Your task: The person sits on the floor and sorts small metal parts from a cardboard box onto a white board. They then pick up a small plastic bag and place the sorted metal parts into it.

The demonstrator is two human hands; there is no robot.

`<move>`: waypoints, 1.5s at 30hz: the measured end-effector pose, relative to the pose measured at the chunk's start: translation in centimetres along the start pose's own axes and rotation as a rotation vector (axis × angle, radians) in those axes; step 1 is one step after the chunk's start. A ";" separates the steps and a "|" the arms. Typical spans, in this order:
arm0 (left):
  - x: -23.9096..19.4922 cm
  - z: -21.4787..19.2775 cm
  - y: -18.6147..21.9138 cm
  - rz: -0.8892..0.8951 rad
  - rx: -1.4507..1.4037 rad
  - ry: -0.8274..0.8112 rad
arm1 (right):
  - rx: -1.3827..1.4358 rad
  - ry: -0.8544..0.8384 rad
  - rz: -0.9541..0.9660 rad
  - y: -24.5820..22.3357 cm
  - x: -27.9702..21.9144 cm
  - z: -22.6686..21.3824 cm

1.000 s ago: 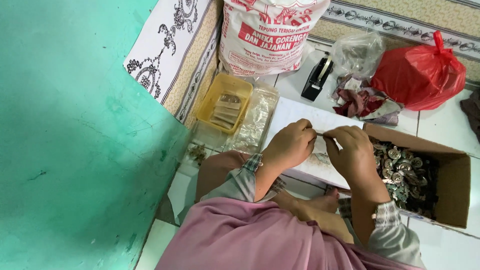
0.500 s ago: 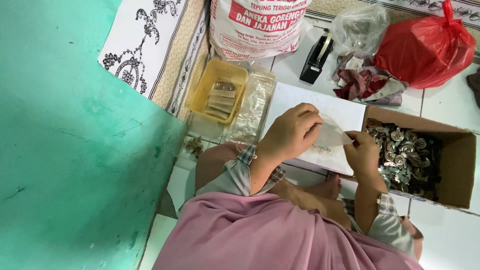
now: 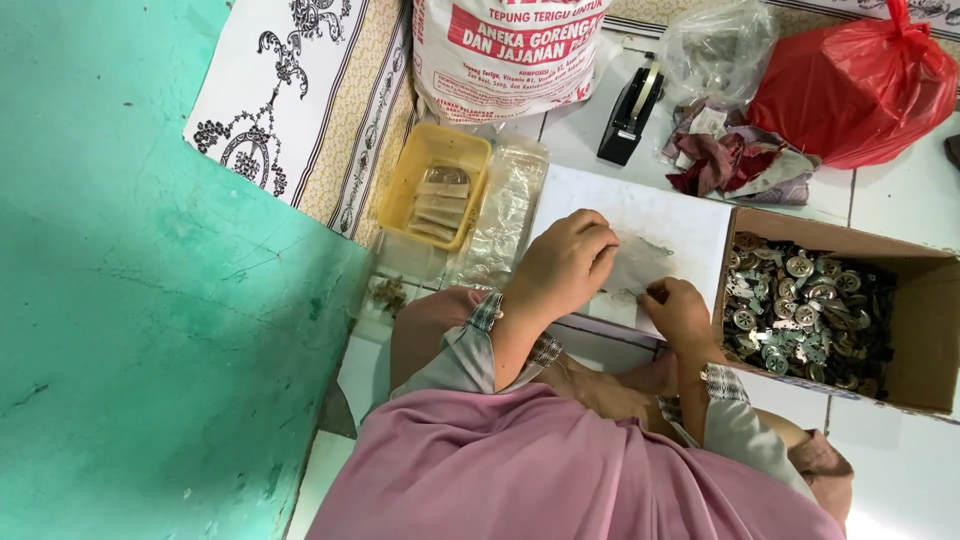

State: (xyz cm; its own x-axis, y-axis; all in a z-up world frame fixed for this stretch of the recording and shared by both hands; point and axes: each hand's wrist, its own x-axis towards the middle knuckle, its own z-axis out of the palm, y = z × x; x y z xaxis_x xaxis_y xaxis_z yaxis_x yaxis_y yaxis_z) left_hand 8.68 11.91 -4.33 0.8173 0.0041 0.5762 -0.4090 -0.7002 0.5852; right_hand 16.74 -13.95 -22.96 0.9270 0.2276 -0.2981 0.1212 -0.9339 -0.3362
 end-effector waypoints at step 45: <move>-1.8 0.3 -0.3 -0.124 -0.149 -0.071 | 0.226 0.505 -0.825 -10.9 -12.1 -18.9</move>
State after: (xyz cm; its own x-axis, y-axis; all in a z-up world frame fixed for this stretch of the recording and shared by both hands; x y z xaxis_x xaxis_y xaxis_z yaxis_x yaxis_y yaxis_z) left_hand 7.43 11.89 -5.73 0.8897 0.0294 0.4557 -0.3546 -0.5844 0.7299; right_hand 10.89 -11.73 1.25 0.6312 0.5894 0.5042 0.7748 -0.4490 -0.4451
